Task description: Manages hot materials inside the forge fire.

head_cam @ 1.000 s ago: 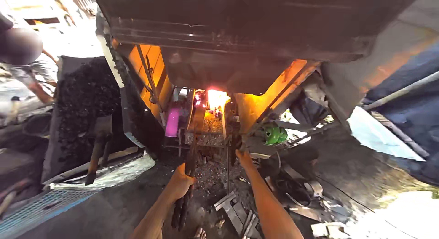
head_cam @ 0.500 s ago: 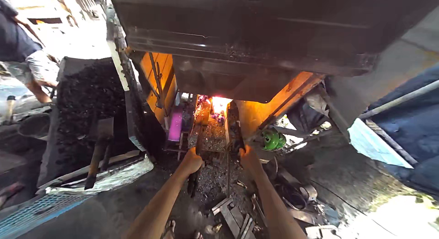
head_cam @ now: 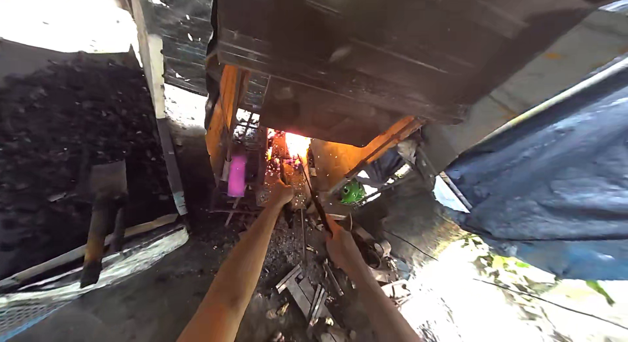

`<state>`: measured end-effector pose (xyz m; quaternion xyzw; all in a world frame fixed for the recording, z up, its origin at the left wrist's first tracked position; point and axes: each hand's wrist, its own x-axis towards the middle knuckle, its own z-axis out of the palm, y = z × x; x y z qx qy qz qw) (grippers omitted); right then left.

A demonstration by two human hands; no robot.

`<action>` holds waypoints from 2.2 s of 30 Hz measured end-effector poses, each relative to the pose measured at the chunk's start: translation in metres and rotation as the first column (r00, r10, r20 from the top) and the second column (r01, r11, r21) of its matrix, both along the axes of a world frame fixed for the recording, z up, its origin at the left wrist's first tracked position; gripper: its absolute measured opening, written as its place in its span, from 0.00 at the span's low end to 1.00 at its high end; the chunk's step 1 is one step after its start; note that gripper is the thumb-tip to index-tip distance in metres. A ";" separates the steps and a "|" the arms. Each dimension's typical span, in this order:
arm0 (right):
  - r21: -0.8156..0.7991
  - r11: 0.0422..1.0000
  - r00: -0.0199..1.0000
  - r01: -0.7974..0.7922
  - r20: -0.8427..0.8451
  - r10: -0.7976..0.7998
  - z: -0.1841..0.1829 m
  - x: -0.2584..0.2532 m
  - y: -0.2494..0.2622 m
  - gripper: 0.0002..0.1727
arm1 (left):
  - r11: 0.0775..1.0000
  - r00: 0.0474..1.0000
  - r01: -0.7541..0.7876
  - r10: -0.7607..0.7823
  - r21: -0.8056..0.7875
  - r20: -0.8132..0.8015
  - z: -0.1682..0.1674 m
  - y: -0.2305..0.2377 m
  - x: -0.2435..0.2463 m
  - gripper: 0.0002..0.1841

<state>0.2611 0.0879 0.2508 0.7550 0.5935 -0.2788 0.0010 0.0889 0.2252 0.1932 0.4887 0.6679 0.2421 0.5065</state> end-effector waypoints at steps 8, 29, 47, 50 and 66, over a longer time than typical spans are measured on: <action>0.088 0.995 0.998 0.044 -0.054 -0.039 -0.002 0.045 -0.086 0.34 | 0.996 0.966 -0.050 0.067 -0.076 0.249 -0.039 0.000 -0.011 0.30; 0.117 0.993 0.985 0.006 -0.170 0.014 -0.028 0.135 -0.163 0.31 | 0.986 0.983 -0.144 0.152 -0.079 0.107 -0.024 -0.018 0.015 0.23; 0.127 0.976 0.983 -0.178 -0.014 0.181 -0.002 0.217 -0.113 0.30 | 0.870 0.910 0.413 -0.405 -0.269 0.086 -0.191 -0.242 0.085 0.30; 0.143 0.974 0.983 -0.178 -0.022 0.182 -0.013 0.220 -0.115 0.30 | 0.831 0.894 0.422 -0.448 -0.362 0.014 -0.259 -0.233 0.096 0.31; 0.167 0.933 0.936 -0.318 0.211 0.282 -0.025 0.244 -0.111 0.32 | 0.974 0.956 -0.056 0.117 -0.220 0.271 -0.078 -0.216 0.090 0.38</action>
